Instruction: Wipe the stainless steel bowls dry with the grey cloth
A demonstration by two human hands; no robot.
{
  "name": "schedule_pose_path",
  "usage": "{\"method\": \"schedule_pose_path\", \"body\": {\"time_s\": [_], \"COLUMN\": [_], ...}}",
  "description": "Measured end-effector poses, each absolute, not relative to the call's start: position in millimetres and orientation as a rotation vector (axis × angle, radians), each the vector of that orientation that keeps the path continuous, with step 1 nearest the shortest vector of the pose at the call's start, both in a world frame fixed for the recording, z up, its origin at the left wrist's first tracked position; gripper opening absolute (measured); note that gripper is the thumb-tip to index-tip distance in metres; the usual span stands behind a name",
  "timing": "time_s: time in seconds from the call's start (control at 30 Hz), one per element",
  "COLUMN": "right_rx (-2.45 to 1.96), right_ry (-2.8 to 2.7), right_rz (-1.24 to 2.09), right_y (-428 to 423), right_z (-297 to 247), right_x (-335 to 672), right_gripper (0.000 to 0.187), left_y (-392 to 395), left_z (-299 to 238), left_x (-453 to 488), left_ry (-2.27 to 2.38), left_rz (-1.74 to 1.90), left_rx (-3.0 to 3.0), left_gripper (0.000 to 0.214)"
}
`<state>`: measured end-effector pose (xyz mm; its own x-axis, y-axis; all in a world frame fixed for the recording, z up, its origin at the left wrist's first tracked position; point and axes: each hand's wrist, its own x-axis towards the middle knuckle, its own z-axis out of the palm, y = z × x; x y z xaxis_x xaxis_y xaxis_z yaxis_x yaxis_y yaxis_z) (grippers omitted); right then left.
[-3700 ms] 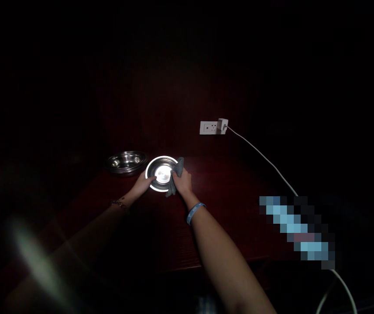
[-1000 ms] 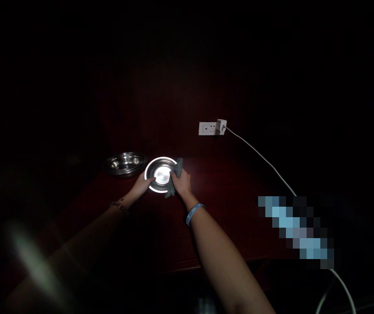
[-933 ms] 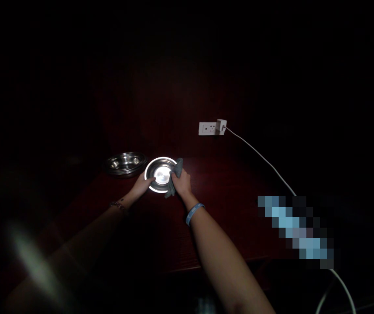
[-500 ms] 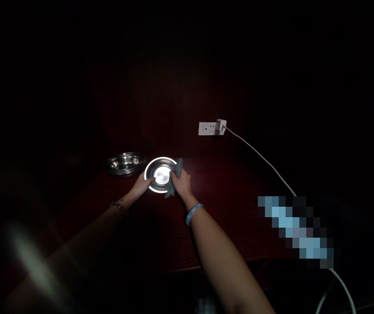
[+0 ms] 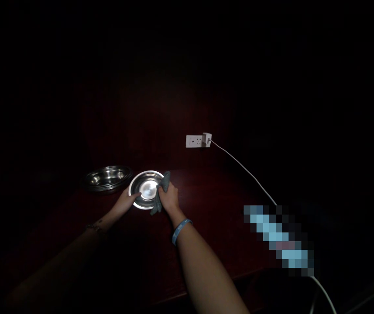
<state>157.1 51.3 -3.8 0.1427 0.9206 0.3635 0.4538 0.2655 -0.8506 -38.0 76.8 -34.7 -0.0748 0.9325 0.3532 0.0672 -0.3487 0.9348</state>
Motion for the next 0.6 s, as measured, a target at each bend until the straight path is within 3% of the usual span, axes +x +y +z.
{"method": "schedule_pose_path", "body": {"time_s": [0.37, 0.6], "right_rx": [-1.389, -1.439], "right_ry": [-1.478, -1.496], "right_rz": [0.556, 0.538], "right_y": [52, 57], "right_z": [-1, -1], "right_x": [156, 158], "right_gripper": [0.011, 0.020], "left_y": [68, 67], "left_z": [-22, -19], "left_x": [-31, -29], "left_ry": [1.212, 1.156], "left_rz": [1.485, 1.529], "left_rx": [1.396, 1.342], "left_gripper": [0.032, 0.045]}}
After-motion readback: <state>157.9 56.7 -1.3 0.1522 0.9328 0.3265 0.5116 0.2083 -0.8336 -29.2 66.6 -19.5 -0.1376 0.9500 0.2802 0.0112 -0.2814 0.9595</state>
